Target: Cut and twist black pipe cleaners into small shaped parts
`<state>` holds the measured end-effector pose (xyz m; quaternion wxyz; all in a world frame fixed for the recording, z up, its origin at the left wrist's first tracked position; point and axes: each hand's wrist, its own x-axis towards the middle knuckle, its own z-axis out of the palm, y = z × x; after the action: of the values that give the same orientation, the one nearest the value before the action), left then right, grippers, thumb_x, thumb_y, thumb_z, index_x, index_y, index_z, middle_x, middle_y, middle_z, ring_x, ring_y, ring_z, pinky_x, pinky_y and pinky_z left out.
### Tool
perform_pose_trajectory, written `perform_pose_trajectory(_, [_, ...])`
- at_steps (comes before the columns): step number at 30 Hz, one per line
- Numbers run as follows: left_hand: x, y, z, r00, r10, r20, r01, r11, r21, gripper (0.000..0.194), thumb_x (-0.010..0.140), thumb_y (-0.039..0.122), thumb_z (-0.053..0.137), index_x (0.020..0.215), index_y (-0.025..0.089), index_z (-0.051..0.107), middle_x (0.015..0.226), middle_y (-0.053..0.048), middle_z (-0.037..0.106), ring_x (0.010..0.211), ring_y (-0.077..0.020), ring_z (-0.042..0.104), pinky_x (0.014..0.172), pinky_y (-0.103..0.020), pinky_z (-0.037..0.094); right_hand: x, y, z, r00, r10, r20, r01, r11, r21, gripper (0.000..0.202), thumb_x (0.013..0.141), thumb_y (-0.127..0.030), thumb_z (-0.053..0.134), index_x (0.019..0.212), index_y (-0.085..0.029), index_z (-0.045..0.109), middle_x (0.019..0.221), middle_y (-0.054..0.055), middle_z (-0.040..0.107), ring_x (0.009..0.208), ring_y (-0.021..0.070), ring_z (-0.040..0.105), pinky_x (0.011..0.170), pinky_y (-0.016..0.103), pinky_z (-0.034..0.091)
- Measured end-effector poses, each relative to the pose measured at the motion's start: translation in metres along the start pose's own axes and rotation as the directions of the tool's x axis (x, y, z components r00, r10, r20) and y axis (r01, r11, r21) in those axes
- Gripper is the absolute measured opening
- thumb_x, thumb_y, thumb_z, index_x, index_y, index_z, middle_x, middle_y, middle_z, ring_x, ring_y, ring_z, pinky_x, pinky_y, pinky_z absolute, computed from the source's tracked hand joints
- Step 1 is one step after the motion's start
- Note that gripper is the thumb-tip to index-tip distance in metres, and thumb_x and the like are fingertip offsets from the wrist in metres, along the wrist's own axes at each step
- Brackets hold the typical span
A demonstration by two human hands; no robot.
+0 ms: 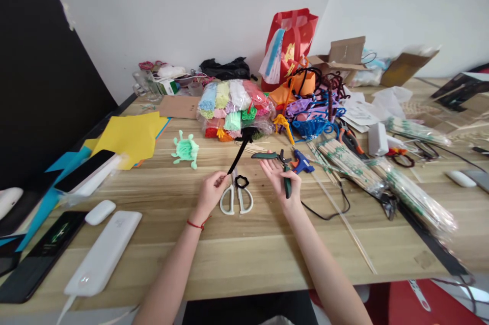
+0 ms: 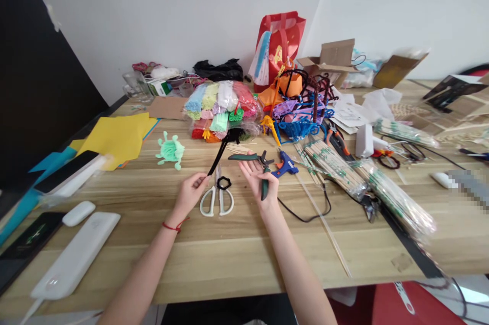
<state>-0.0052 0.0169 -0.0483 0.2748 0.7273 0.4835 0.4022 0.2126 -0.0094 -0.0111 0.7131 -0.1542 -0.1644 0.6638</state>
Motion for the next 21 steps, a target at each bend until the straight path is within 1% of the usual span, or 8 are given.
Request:
perform_pose_trajectory(3, [0.0, 0.0, -0.001, 1.0, 0.019, 0.004, -0.02, 0.998, 0.061, 0.023, 0.084, 0.035, 0.051, 0.081, 0.015, 0.061, 0.068, -0.001, 0.062, 0.057, -0.01, 0.053, 0.053, -0.018, 0.04, -0.001, 0.002, 0.003, 0.996, 0.084, 0.04, -0.082, 0.996, -0.046, 0.056, 0.047, -0.006, 0.041, 0.099, -0.021, 0.054, 0.1, 0.006, 0.061, 0.106, 0.023, 0.055, 0.098, 0.05, 0.041])
perform_pose_trajectory(5, [0.0, 0.001, -0.002, 0.999, 0.036, 0.012, -0.037, 0.995, 0.098, 0.022, 0.085, 0.034, 0.051, 0.082, 0.015, 0.061, 0.07, -0.002, 0.063, 0.058, -0.01, 0.053, 0.054, -0.019, 0.04, -0.003, 0.006, 0.004, 0.984, 0.167, 0.062, -0.163, 0.984, -0.067, 0.049, 0.05, -0.004, 0.044, 0.094, -0.021, 0.053, 0.086, 0.004, 0.059, 0.092, 0.0206, 0.057, 0.09, 0.047, 0.046])
perform_pose_trajectory(7, [0.0, 0.002, -0.003, 0.998, 0.055, 0.02, -0.057, 0.99, 0.13, 0.021, 0.085, 0.034, 0.05, 0.081, 0.016, 0.061, 0.071, -0.002, 0.063, 0.058, -0.01, 0.053, 0.054, -0.019, 0.04, -0.004, 0.011, 0.004, 0.967, 0.242, 0.08, -0.236, 0.969, -0.073, 0.04, 0.052, -0.003, 0.046, 0.089, -0.019, 0.052, 0.072, 0.001, 0.051, 0.075, 0.0167, 0.054, 0.079, 0.04, 0.048])
perform_pose_trajectory(10, [0.0, 0.004, -0.003, 0.996, 0.078, 0.03, -0.082, 0.983, 0.165, 0.021, 0.086, 0.033, 0.049, 0.081, 0.016, 0.06, 0.071, -0.002, 0.063, 0.059, -0.0101, 0.053, 0.055, -0.019, 0.039, -0.005, 0.018, 0.002, 0.927, 0.359, 0.107, -0.352, 0.933, -0.078, 0.035, 0.052, -0.003, 0.047, 0.084, -0.018, 0.05, 0.065, -0.002, 0.039, 0.06, 0.0122, 0.043, 0.063, 0.03, 0.044])
perform_pose_trajectory(12, [0.0, 0.005, -0.004, 0.996, 0.085, 0.04, -0.091, 0.979, 0.181, 0.021, 0.086, 0.033, 0.048, 0.08, 0.017, 0.06, 0.071, -0.002, 0.062, 0.059, -0.0101, 0.052, 0.055, -0.019, 0.039, -0.006, 0.02, 0.002, 0.895, 0.423, 0.139, -0.414, 0.906, -0.091, 0.036, 0.051, -0.004, 0.048, 0.084, -0.017, 0.05, 0.064, -0.002, 0.037, 0.057, 0.0116, 0.04, 0.059, 0.028, 0.041])
perform_pose_trajectory(14, [0.0, 0.007, -0.004, 0.995, 0.089, 0.051, -0.098, 0.975, 0.197, 0.021, 0.087, 0.033, 0.048, 0.08, 0.017, 0.059, 0.071, -0.001, 0.061, 0.059, -0.0102, 0.052, 0.055, -0.02, 0.038, -0.007, 0.02, 0.003, 0.868, 0.465, 0.176, -0.452, 0.885, -0.109, 0.037, 0.05, -0.006, 0.048, 0.086, -0.015, 0.051, 0.066, -0.002, 0.038, 0.059, 0.0121, 0.04, 0.061, 0.029, 0.04])
perform_pose_trajectory(21, [0.0, 0.009, -0.006, 0.99, 0.118, 0.075, -0.132, 0.963, 0.235, 0.02, 0.087, 0.031, 0.046, 0.08, 0.018, 0.059, 0.073, -0.002, 0.061, 0.061, -0.011, 0.052, 0.056, -0.02, 0.038, -0.012, 0.018, 0.01, 0.807, 0.53, 0.259, -0.498, 0.848, -0.182, 0.042, 0.05, -0.011, 0.048, 0.091, -0.013, 0.053, 0.072, 0.002, 0.045, 0.069, 0.0162, 0.045, 0.073, 0.035, 0.041])
